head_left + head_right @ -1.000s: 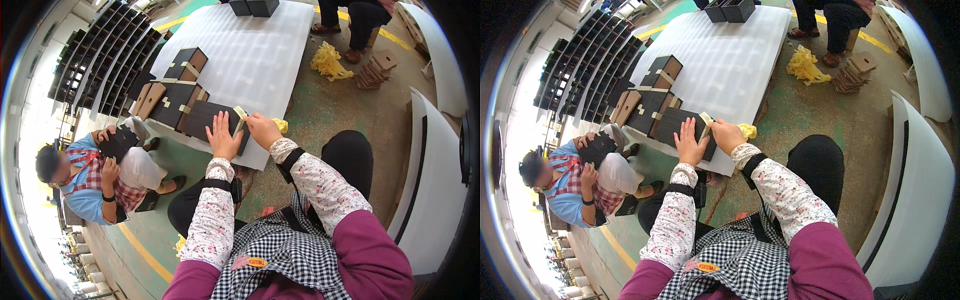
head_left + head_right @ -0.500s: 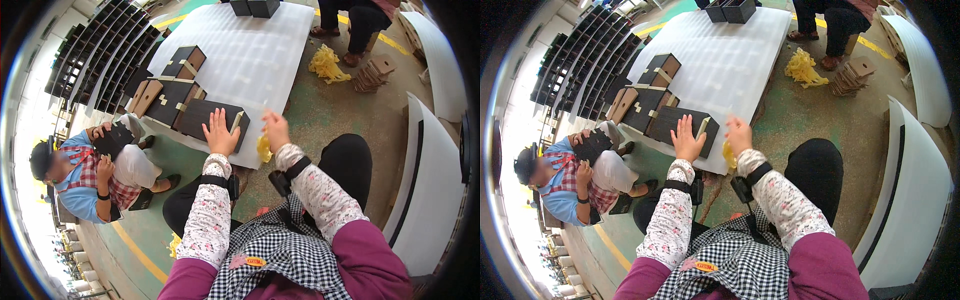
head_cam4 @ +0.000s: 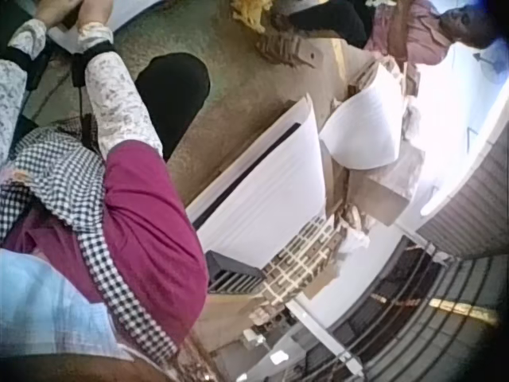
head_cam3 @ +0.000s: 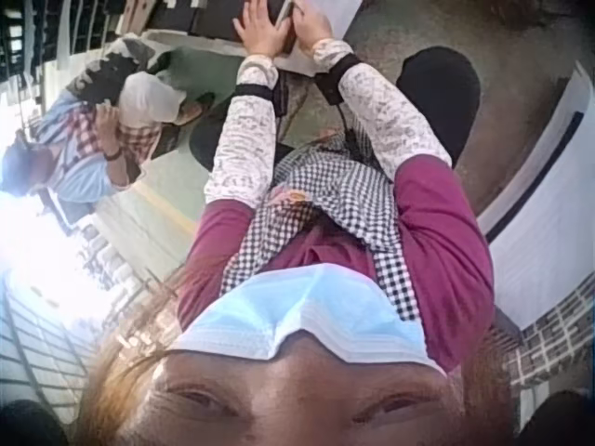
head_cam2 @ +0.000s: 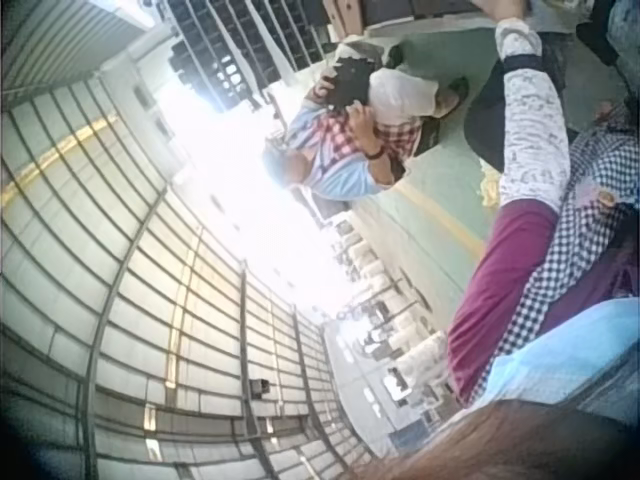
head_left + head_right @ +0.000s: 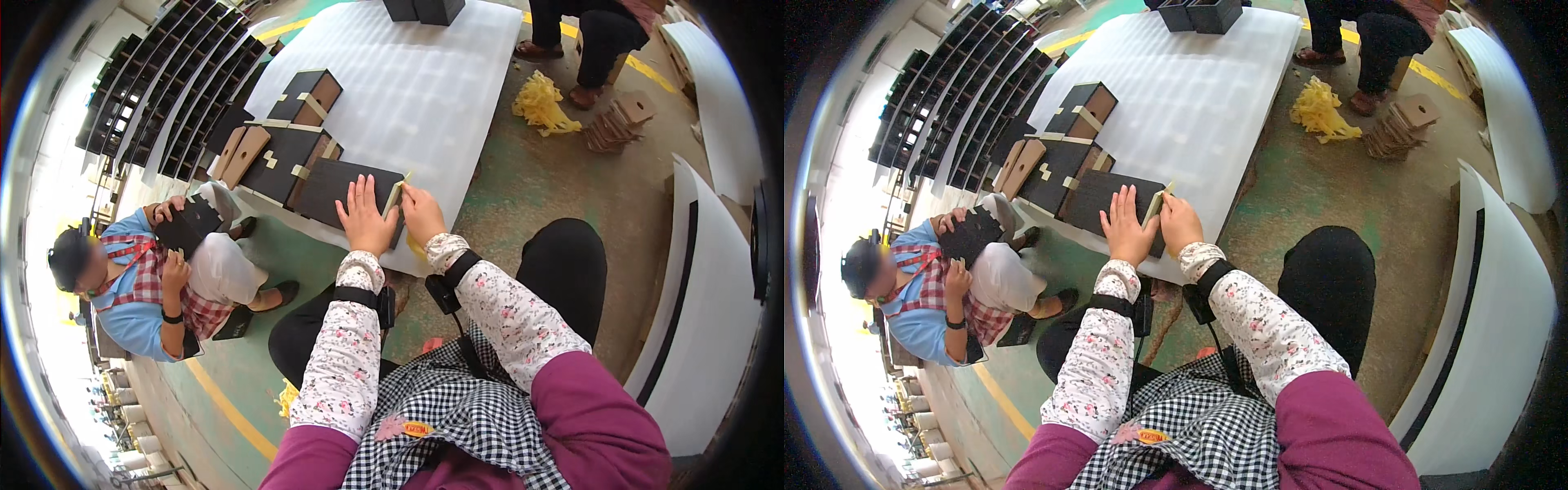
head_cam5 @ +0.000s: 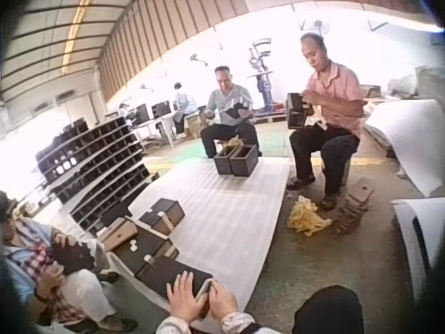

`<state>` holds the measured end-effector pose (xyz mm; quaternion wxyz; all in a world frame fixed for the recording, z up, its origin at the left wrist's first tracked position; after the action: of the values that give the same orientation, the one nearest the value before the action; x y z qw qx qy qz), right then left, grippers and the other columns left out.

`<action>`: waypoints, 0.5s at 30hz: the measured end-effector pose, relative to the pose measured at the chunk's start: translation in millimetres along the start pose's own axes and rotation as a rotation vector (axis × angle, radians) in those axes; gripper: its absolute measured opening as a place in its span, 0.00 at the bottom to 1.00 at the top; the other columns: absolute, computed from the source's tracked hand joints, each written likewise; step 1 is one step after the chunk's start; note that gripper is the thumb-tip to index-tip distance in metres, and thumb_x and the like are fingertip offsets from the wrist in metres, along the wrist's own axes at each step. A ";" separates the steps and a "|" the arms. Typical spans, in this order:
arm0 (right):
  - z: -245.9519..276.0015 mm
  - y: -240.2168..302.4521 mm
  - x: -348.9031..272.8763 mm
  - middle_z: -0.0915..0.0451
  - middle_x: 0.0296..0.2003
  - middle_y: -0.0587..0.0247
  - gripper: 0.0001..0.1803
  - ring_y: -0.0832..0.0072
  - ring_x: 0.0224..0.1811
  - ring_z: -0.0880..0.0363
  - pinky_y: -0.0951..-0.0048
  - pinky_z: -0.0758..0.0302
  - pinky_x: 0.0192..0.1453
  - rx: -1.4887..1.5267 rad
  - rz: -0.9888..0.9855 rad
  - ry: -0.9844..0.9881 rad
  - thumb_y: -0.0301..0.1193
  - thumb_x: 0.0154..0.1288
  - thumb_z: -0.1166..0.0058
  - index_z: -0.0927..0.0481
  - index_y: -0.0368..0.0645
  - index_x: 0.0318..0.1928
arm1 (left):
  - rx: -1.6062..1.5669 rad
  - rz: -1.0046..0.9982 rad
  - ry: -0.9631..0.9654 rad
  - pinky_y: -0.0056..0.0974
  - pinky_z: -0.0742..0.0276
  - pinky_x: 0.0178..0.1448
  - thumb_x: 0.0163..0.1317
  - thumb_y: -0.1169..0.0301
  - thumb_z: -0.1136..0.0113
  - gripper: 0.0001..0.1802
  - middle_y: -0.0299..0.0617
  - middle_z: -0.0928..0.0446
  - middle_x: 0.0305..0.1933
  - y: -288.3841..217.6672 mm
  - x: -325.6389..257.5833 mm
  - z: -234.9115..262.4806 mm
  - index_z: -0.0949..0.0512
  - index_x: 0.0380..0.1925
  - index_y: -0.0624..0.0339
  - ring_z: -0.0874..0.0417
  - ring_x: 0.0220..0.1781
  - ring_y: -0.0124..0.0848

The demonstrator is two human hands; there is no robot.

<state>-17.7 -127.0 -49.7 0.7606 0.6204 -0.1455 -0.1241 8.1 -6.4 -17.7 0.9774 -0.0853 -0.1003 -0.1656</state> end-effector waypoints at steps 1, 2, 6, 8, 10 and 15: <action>2.5 2.3 0.5 0.25 0.30 0.57 0.18 0.69 0.29 0.26 0.71 0.29 0.34 0.152 -0.130 0.072 0.33 0.65 0.60 0.26 0.37 0.51 | 0.001 0.002 -0.003 0.57 0.62 0.70 0.52 0.52 0.44 0.41 0.38 0.48 0.70 0.8 0.0 0.8 0.46 0.65 0.52 0.52 0.72 0.36; 4.7 4.8 0.8 0.26 0.28 0.62 0.19 0.75 0.24 0.28 0.75 0.30 0.30 0.304 -0.259 0.144 0.32 0.65 0.60 0.27 0.37 0.52 | -0.001 0.000 -0.002 0.57 0.62 0.70 0.52 0.51 0.45 0.42 0.39 0.48 0.70 1.0 -0.2 1.1 0.46 0.65 0.51 0.52 0.72 0.37; 17.1 -0.2 6.4 0.31 0.19 0.68 0.18 0.80 0.19 0.32 0.75 0.32 0.24 0.499 -0.358 0.142 0.39 0.64 0.58 0.21 0.40 0.42 | -0.003 -0.011 -0.006 0.57 0.61 0.70 0.52 0.51 0.45 0.42 0.39 0.48 0.70 -1.4 0.0 1.0 0.46 0.65 0.51 0.51 0.72 0.37; 22.2 1.3 10.6 0.28 0.19 0.64 0.20 0.76 0.20 0.28 0.72 0.31 0.26 0.330 -0.350 0.203 0.43 0.64 0.57 0.21 0.40 0.41 | -0.001 -0.012 -0.005 0.57 0.61 0.70 0.52 0.51 0.44 0.42 0.39 0.48 0.70 -0.5 0.1 0.1 0.46 0.65 0.51 0.51 0.72 0.37; 23.7 6.2 15.6 0.24 0.21 0.60 0.21 0.71 0.23 0.25 0.69 0.29 0.28 0.068 -0.235 0.199 0.46 0.64 0.57 0.21 0.40 0.38 | 0.003 -0.006 0.010 0.57 0.61 0.70 0.52 0.51 0.44 0.42 0.39 0.48 0.70 -0.7 -2.3 0.9 0.46 0.65 0.50 0.51 0.72 0.37; 25.9 24.2 23.0 0.20 0.27 0.55 0.20 0.59 0.31 0.21 0.59 0.26 0.35 -0.539 0.107 0.209 0.45 0.64 0.58 0.20 0.45 0.30 | 0.009 -0.003 0.002 0.57 0.61 0.70 0.53 0.51 0.46 0.41 0.39 0.48 0.70 -0.8 0.1 0.4 0.47 0.65 0.50 0.51 0.72 0.37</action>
<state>-5.9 -154.2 -19.6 0.9144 0.3967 -0.0604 -0.0535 7.8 -7.1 -17.2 0.9776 -0.0805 -0.1000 -0.1667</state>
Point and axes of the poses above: each hand's wrist, its own x-axis towards the middle knuckle, its own z-axis out of the back of the hand, y = z × x, the point moved 1 cm from there along x, towards the middle knuckle
